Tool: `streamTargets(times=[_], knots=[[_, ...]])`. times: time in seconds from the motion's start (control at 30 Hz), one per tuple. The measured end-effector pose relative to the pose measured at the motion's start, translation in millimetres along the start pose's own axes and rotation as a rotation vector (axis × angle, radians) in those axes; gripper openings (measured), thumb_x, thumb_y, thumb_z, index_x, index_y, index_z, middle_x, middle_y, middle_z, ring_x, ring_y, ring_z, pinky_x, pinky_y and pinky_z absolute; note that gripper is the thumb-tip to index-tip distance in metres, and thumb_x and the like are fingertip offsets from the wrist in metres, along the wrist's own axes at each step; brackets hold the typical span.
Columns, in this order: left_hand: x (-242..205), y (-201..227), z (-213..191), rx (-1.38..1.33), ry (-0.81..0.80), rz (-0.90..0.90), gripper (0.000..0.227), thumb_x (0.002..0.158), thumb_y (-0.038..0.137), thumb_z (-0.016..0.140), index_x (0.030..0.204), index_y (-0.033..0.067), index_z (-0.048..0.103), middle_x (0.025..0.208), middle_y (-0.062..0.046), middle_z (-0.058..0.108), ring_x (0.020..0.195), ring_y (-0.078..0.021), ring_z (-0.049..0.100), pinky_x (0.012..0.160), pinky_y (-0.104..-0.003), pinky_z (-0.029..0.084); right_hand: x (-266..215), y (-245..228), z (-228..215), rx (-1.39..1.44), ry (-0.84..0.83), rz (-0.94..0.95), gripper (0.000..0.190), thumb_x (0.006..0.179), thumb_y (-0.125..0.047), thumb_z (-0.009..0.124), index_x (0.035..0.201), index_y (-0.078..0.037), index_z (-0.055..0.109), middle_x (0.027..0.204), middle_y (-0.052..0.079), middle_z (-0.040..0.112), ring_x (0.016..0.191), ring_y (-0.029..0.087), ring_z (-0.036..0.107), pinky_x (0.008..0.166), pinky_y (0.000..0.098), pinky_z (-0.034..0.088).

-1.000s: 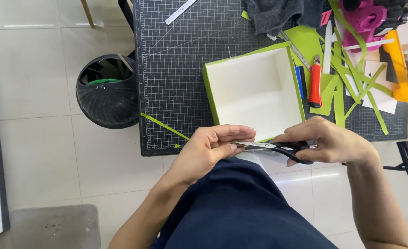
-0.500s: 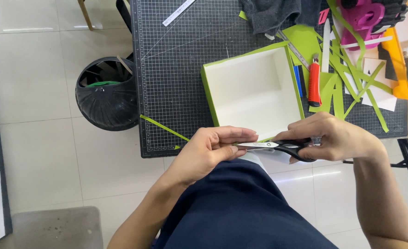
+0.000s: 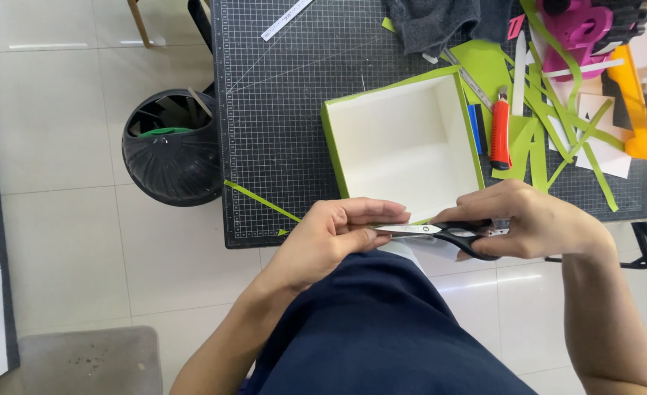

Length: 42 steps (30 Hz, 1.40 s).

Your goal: Applying green adhesive strips to the edges of a white box and smoothing them with a squeegee and scissors.

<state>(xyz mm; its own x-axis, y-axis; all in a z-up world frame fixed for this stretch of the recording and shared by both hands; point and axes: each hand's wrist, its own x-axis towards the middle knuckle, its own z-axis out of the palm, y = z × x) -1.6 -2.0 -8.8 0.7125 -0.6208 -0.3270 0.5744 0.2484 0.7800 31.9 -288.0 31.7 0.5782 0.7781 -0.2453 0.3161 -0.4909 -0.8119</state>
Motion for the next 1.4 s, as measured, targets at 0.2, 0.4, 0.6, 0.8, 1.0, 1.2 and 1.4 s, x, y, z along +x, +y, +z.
streamTargets(times=[0.2,0.4,0.6,0.8,1.0,1.2,1.4], knots=[[-0.6,0.2,2.0,-0.088,0.025,-0.016,0.041,0.089,-0.006,0.057,0.130,-0.0028,0.061,0.126,-0.017,0.070,0.120,-0.0211,0.065,0.104,-0.026,0.052,0.6,-2.7,-1.0,0.013,0.012,0.075,0.044,0.072,-0.007,0.071,0.116,-0.008,0.073,0.074,0.001,0.076,0.060,0.014,0.065,0.054,0.0269,0.053],[-2.0,1.3,-5.5,-0.237,0.035,-0.020,0.045,0.089,0.003,0.048,0.132,-0.0065,0.057,0.128,-0.025,0.066,0.120,-0.0292,0.065,0.105,-0.037,0.052,1.6,-2.8,-2.1,-0.001,0.058,0.045,0.040,0.075,-0.012,0.075,0.115,-0.007,0.073,0.073,0.000,0.076,0.061,0.012,0.069,0.054,0.0252,0.054],[-5.4,6.6,-5.6,0.080,0.105,0.054,0.036,0.095,0.011,0.057,0.130,0.0031,0.062,0.121,-0.015,0.073,0.115,-0.0184,0.069,0.099,-0.026,0.054,2.5,-2.0,0.2,-0.070,0.105,-0.020,0.045,0.075,-0.009,0.076,0.119,-0.005,0.070,0.072,0.003,0.069,0.060,0.015,0.065,0.055,0.0275,0.049],[-0.1,10.4,-11.9,0.193,0.240,0.039,0.037,0.087,0.012,0.068,0.124,0.0053,0.068,0.109,-0.014,0.079,0.107,-0.0152,0.074,0.096,-0.024,0.057,3.7,-5.4,5.6,-0.252,0.219,-0.152,0.043,0.082,-0.009,0.074,0.125,-0.004,0.065,0.081,0.004,0.063,0.065,0.019,0.055,0.061,0.0302,0.047],[9.8,10.4,-11.5,0.142,0.521,0.157,0.024,0.082,0.003,0.075,0.105,0.0013,0.074,0.094,-0.015,0.081,0.092,-0.0173,0.078,0.088,-0.025,0.064,13.8,-9.1,19.9,-0.579,0.327,-0.254,0.042,0.096,-0.020,0.064,0.132,0.001,0.056,0.084,0.006,0.057,0.071,0.027,0.050,0.067,0.0392,0.047],[38.4,-6.7,-29.0,0.037,0.725,0.219,0.017,0.087,0.002,0.070,0.104,-0.0012,0.071,0.093,-0.017,0.078,0.086,-0.0193,0.076,0.078,-0.026,0.064,20.1,21.5,29.6,-0.598,0.362,-0.158,0.042,0.093,-0.015,0.068,0.132,-0.001,0.058,0.085,0.005,0.055,0.075,0.026,0.050,0.066,0.0400,0.048],[66.7,-25.8,-63.0,0.326,0.918,0.227,0.018,0.084,0.007,0.080,0.101,0.0019,0.074,0.092,-0.011,0.076,0.084,-0.0127,0.070,0.080,-0.024,0.058,-42.8,113.7,25.3,-0.280,0.584,0.463,0.048,0.076,-0.012,0.074,0.124,-0.012,0.066,0.076,0.010,0.066,0.075,0.030,0.065,0.070,0.0396,0.051]])
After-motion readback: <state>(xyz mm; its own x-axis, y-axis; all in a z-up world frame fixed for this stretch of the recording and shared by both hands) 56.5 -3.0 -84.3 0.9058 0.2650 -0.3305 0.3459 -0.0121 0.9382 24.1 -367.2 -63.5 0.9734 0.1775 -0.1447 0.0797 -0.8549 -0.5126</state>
